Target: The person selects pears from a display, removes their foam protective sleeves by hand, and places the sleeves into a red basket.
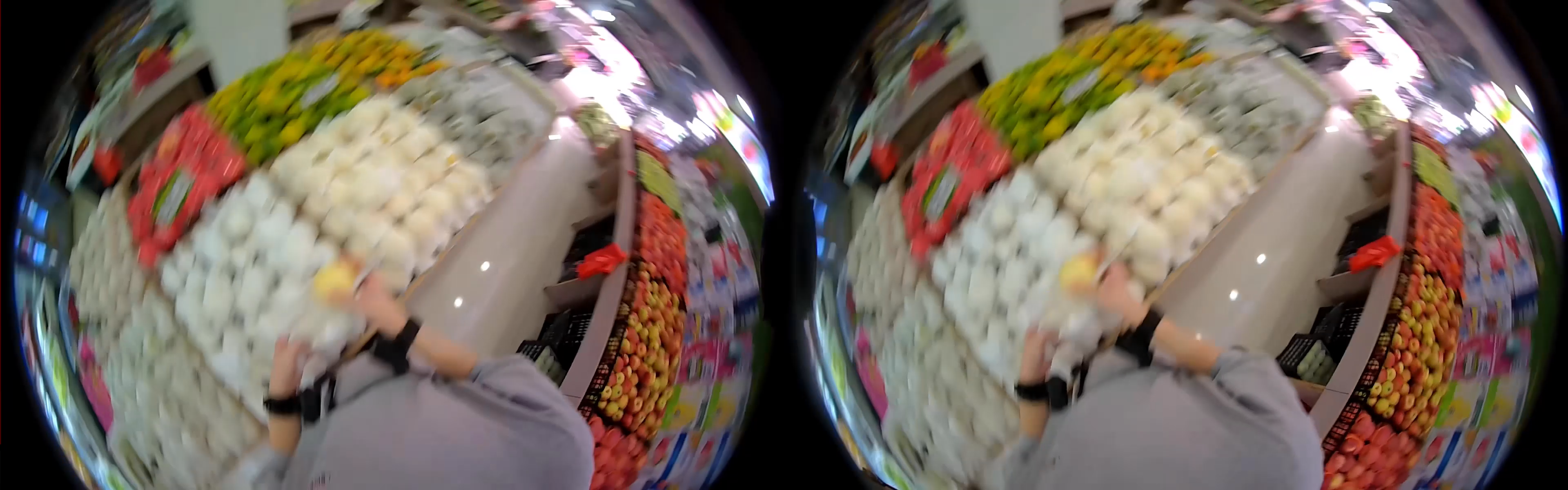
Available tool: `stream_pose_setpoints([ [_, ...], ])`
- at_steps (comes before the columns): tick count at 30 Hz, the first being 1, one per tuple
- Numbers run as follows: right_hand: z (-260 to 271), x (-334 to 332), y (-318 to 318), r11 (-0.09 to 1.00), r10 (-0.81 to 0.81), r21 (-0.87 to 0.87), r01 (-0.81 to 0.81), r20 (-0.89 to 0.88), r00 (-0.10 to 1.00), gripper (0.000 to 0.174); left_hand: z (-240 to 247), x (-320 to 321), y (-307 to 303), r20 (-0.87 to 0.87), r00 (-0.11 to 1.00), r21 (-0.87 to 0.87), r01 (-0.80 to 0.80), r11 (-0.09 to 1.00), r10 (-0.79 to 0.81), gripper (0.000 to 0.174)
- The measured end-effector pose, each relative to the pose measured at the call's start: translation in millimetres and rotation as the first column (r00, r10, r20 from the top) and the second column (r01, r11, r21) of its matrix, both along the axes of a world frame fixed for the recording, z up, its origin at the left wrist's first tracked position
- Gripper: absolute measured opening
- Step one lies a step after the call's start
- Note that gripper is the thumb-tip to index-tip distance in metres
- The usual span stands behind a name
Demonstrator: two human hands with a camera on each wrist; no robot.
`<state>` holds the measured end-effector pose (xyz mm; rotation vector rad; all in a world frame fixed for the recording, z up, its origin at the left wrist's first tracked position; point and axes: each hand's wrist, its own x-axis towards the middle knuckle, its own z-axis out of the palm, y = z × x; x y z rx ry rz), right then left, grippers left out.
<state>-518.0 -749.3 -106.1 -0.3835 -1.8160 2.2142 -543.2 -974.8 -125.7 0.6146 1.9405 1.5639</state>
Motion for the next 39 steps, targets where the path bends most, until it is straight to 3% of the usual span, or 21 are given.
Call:
stream_pose_setpoints([
  [1,6.9,-6.0,7.2,0.996,-0.004,-0.084,0.017,0.152,0.988,0.051,12.3,10.2,-1.2,0.424,0.892,0.136,-0.233,0.963,0.156,0.016],
  [2,1.5,-9.6,10.5,0.997,-0.031,-0.067,0.042,0.153,0.988,0.045,24.5,20.3,-1.7,0.709,0.650,0.138,-0.511,0.849,0.275,0.014],
  [3,3.1,-7.9,20.9,0.998,-0.046,-0.026,0.050,0.117,0.992,0.039,-10.2,0.1,-0.1,0.703,0.663,0.129,-0.477,0.870,0.259,0.021],
  [5,6.7,-7.4,35.1,0.996,-0.075,-0.048,0.076,0.038,0.996,0.030,-8.3,-3.3,2.9,0.721,0.647,0.150,-0.495,0.856,0.248,0.038],
  [6,19.6,-11.0,31.3,0.930,-0.154,-0.331,0.159,0.043,0.987,0.032,-1.1,-3.8,4.2,0.719,0.653,0.165,-0.493,0.854,0.238,0.043],
  [9,37.9,-6.6,16.4,0.962,0.067,-0.271,-0.037,0.104,0.992,0.034,7.5,1.0,3.3,0.699,0.660,0.172,-0.528,0.832,0.274,0.041],
  [10,43.3,-6.5,6.7,0.959,0.204,-0.221,-0.176,0.110,0.973,0.035,11.1,3.2,2.1,0.672,0.685,0.146,-0.496,0.856,0.282,0.042],
  [13,53.4,-13.2,-25.2,0.860,0.511,-0.080,-0.504,0.143,0.848,0.041,21.6,4.3,-0.8,0.581,0.771,0.110,-0.389,0.914,0.259,0.045],
  [16,28.4,-21.2,-40.0,0.904,0.425,-0.108,-0.413,0.141,0.894,0.045,27.0,5.1,-7.9,0.481,0.853,0.151,-0.309,0.939,0.203,0.040],
  [19,25.6,-18.6,-43.3,0.899,0.405,-0.234,-0.370,0.124,0.906,0.045,49.3,10.7,-9.4,0.762,0.636,0.351,-0.566,0.746,0.124,0.041],
  [22,40.7,-14.8,-45.3,0.853,0.400,-0.409,-0.324,0.115,0.909,0.044,52.5,2.9,-25.9,0.724,0.671,0.579,-0.462,0.672,-0.162,0.052],
  [23,45.2,-15.1,-46.6,0.830,0.404,-0.463,-0.312,0.112,0.908,0.044,48.3,-0.4,-23.4,0.759,0.648,0.504,-0.528,0.683,-0.059,0.049],
  [25,53.0,-14.3,-55.4,0.807,0.392,-0.507,-0.303,0.075,0.917,0.049,57.2,7.8,-5.6,0.641,0.725,0.380,-0.585,0.716,0.252,0.047],
  [26,53.9,-14.5,-61.4,0.856,0.402,-0.373,-0.358,0.045,0.915,0.051,62.0,10.0,1.4,0.547,0.737,0.320,-0.622,0.715,0.396,0.047],
  [28,55.6,-17.0,-72.7,0.900,0.429,-0.080,-0.429,-0.013,0.903,0.055,36.1,6.6,5.9,0.351,0.855,0.550,-0.518,0.655,0.381,0.052],
  [29,57.7,-19.6,-78.6,0.914,0.405,-0.029,-0.406,-0.016,0.914,0.057,33.5,6.2,8.6,0.371,0.846,0.548,-0.533,0.644,0.384,0.053],
  [31,67.5,-25.1,-84.9,0.885,0.431,0.193,-0.424,0.011,0.902,0.055,34.9,5.6,11.8,0.412,0.825,0.542,-0.563,0.623,0.387,0.056],
  [33,70.8,-32.0,-87.2,0.812,0.470,0.376,-0.446,0.031,0.882,0.055,31.7,6.8,6.4,0.146,0.891,0.545,-0.435,0.717,0.430,0.053],
  [36,76.0,-47.1,-68.4,0.588,0.621,0.671,-0.452,-0.017,0.783,0.060,24.9,11.1,0.9,0.352,0.889,0.739,-0.455,0.496,0.291,0.048],
  [37,91.2,-54.3,-56.3,0.561,0.716,0.589,-0.582,0.009,0.698,0.076,18.8,11.8,-2.9,0.548,0.802,0.671,-0.590,0.449,0.237,0.051],
  [39,89.9,-52.8,-42.9,0.690,0.628,0.549,-0.471,-0.131,0.767,0.087,26.4,14.1,-7.0,0.393,0.804,0.508,-0.594,0.624,0.445,0.048],
])
